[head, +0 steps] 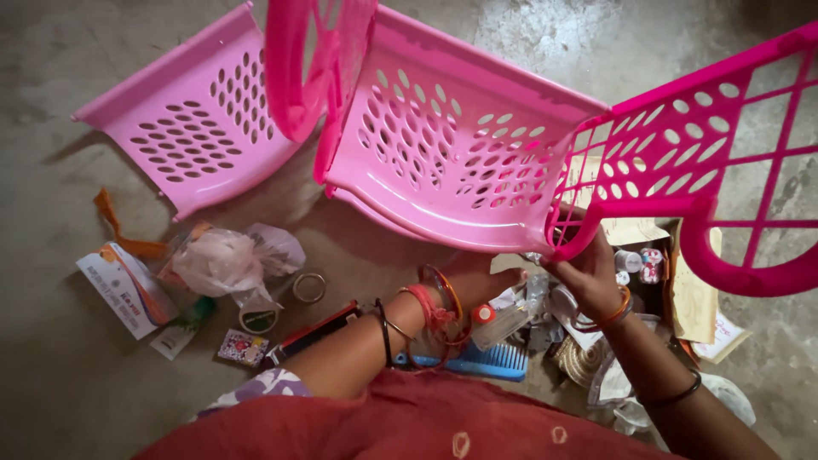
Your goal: The person assembles a pink plastic basket by hand, snapping together the side panels, base, and handle. They align the perforated panels and press the edges until they lock into place, completing the basket structure.
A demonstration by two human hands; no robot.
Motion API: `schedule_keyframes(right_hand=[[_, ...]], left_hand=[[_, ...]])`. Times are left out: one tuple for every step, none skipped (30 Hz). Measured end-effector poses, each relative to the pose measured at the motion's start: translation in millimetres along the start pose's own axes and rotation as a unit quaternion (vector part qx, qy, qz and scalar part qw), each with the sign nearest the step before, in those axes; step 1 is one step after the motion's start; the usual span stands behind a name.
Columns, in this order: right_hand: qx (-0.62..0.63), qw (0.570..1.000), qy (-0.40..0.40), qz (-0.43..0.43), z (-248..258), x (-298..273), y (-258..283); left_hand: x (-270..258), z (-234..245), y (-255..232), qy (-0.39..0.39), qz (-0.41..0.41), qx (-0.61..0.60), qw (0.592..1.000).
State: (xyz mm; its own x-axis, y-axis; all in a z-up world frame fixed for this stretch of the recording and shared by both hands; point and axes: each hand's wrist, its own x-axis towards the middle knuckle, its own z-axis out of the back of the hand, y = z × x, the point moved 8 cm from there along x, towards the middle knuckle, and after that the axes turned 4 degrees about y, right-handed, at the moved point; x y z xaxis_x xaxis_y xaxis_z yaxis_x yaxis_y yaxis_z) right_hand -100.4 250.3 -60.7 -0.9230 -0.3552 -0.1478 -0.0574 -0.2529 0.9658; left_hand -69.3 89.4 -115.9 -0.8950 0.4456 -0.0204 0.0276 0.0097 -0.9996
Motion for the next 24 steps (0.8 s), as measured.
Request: schedule_keyframes(right_hand=[[-0.002,1.0,0.001,0.004,-3.6,-0.4,1.1],[-0.005,1.0,0.002,0.007,-7.1,-0.9,1.9],[-0.008,1.0,0.002,0.014,-9.9,-0.7,2.9],[-0.026,0.999,-0.011,0.021,-11.2,-1.0,3.7],[-0.044,0.998,-0.026,0.028,-12.2,-0.3,4.7],[-0.063,0.997,-0.04,0.035,-12.1,-0.5,6.1],[-0.056,0.997,-0.045,0.038,-12.8,-1.9,5.3],[-0.05,0.997,-0.05,0.041,-14.9,-2.9,3.2],[-0.045,0.997,-0.054,0.044,-14.4,-2.3,2.8],[-0.058,0.996,-0.053,0.047,-13.6,-0.6,3.5],[-0.071,0.995,-0.052,0.047,-13.7,-0.2,4.1],[-0.084,0.994,-0.051,0.047,-13.4,0.1,5.0],[-0.047,0.997,-0.049,0.043,-13.6,0.9,3.3],[-0.01,0.998,-0.047,0.039,-13.7,1.4,1.7],[0.027,0.998,-0.046,0.034,-13.7,2.3,0.2],[-0.008,0.998,-0.049,0.038,-12.4,3.2,1.4],[-0.043,0.997,-0.053,0.04,-11.2,2.2,1.9],[-0.077,0.994,-0.057,0.043,-9.7,1.2,2.2],[-0.074,0.994,-0.052,0.052,-9.5,1.4,2.3],[-0.072,0.994,-0.048,0.062,-8.1,2.8,2.7],[-0.067,0.994,-0.044,0.069,-7.5,2.1,2.6],[-0.07,0.994,-0.041,0.073,-6.4,0.8,2.4],[-0.072,0.994,-0.039,0.078,-5.9,0.9,2.6],[-0.075,0.993,-0.036,0.084,-5.7,0.8,3.0]], left_hand=[[-1.4,-0.2,0.8,0.001,0.011,-0.003,1.0],[-3.1,-0.4,0.7,0.003,0.023,-0.005,1.0],[-3.6,1.5,-3.7,-0.006,0.013,0.001,1.0],[-4.2,3.6,-9.3,-0.014,0.004,0.006,1.0],[-3.9,6.7,-16.6,-0.022,-0.006,0.011,1.0],[-5.3,7.1,-24.8,-0.005,-0.024,0.002,1.0],[-7.9,7.1,-33.0,0.013,-0.043,-0.007,0.999],[-10.7,6.7,-41.3,0.032,-0.062,-0.015,0.997],[-11.6,8.9,-47.8,0.026,-0.067,-0.012,0.997],[-13.1,10.6,-53.7,0.021,-0.071,-0.009,0.997],[-15.3,11.9,-58.6,0.017,-0.073,-0.007,0.997],[-16.9,15.6,-63.6,-0.001,-0.085,0.0,0.996],[-18.5,19.7,-66.6,-0.019,-0.097,0.008,0.995],[-19.2,22.8,-68.6,-0.037,-0.109,0.016,0.993],[-16.1,26.4,-60.7,-0.051,-0.072,-0.03,0.996],[-11.8,29.2,-51.4,-0.064,-0.035,-0.075,0.994],[-8.7,30.1,-41.3,-0.077,0.004,-0.121,0.99],[-6.2,29.5,-31.2,-0.089,0.042,-0.166,0.981],[-5.9,27.7,-21.1,-0.1,0.082,-0.21,0.969],[-6.8,24.4,-11.8,-0.111,0.122,-0.254,0.953],[-7.4,19.3,-6.6,-0.108,0.144,-0.298,0.938],[-6.3,15.1,-2.1,-0.106,0.165,-0.34,0.92],[-6.4,11.7,1.5,-0.104,0.185,-0.381,0.9],[-7.1,10.9,1.8,-0.105,0.187,-0.383,0.898]])
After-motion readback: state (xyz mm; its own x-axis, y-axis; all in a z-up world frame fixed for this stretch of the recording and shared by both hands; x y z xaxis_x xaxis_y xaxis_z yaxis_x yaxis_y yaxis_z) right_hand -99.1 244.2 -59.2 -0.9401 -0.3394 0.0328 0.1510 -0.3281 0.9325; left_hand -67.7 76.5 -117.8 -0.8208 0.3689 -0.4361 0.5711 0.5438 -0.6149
